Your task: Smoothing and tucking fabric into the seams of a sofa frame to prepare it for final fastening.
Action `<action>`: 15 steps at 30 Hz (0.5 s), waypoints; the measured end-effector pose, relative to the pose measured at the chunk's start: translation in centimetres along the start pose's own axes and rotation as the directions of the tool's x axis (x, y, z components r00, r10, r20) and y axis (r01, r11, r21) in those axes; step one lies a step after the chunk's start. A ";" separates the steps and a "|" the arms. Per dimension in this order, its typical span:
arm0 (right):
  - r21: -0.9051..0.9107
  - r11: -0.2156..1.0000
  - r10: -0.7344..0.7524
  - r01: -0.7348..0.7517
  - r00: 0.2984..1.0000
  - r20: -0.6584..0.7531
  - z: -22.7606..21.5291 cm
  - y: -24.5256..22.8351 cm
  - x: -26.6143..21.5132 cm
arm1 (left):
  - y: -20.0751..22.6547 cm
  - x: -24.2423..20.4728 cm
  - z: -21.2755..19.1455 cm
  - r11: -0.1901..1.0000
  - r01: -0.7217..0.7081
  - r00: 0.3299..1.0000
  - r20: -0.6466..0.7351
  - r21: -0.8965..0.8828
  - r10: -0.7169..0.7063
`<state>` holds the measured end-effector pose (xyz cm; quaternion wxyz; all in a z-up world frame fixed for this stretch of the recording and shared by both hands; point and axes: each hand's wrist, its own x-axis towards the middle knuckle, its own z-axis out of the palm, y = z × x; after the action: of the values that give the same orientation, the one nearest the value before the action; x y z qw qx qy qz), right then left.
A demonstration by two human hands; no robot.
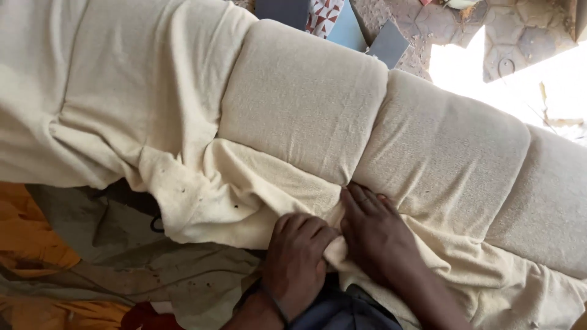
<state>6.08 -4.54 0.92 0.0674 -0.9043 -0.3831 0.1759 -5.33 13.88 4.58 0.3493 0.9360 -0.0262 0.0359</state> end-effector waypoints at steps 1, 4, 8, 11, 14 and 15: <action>0.001 1.000 -0.005 0.005 1.000 0.001 -2.9 -0.2 0.4 | -0.1 0.6 -0.4 1.000 0.004 1.000 -0.002 0.002 -0.004; 0.280 0.948 0.147 -0.151 0.988 0.037 -9.2 -0.9 0.8 | 0.2 2.0 -1.6 0.976 -0.112 0.991 -0.088 -0.185 0.098; 0.188 0.978 0.076 -0.092 0.993 0.093 -8.5 -1.9 1.8 | -0.3 2.4 -1.0 0.963 -0.091 0.996 -0.040 -0.253 0.083; 0.117 0.992 0.039 -0.052 0.993 0.112 -8.1 -2.9 1.4 | -2.1 1.6 -0.9 0.939 -0.044 0.998 0.018 -0.342 0.053; 0.006 0.995 0.100 -0.100 0.992 0.081 -6.7 -2.3 0.0 | -2.5 2.1 -3.7 0.872 0.090 0.991 0.131 -0.481 -0.030; -0.065 0.994 0.095 -0.094 0.995 0.016 -6.0 -1.7 -0.1 | -2.6 2.6 -5.2 0.816 0.196 0.972 0.216 -0.544 -0.090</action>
<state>7.13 -3.35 6.98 0.0263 -0.9213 -0.3461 0.1753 -2.77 19.15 7.05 0.6069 0.7902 0.0035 -0.0848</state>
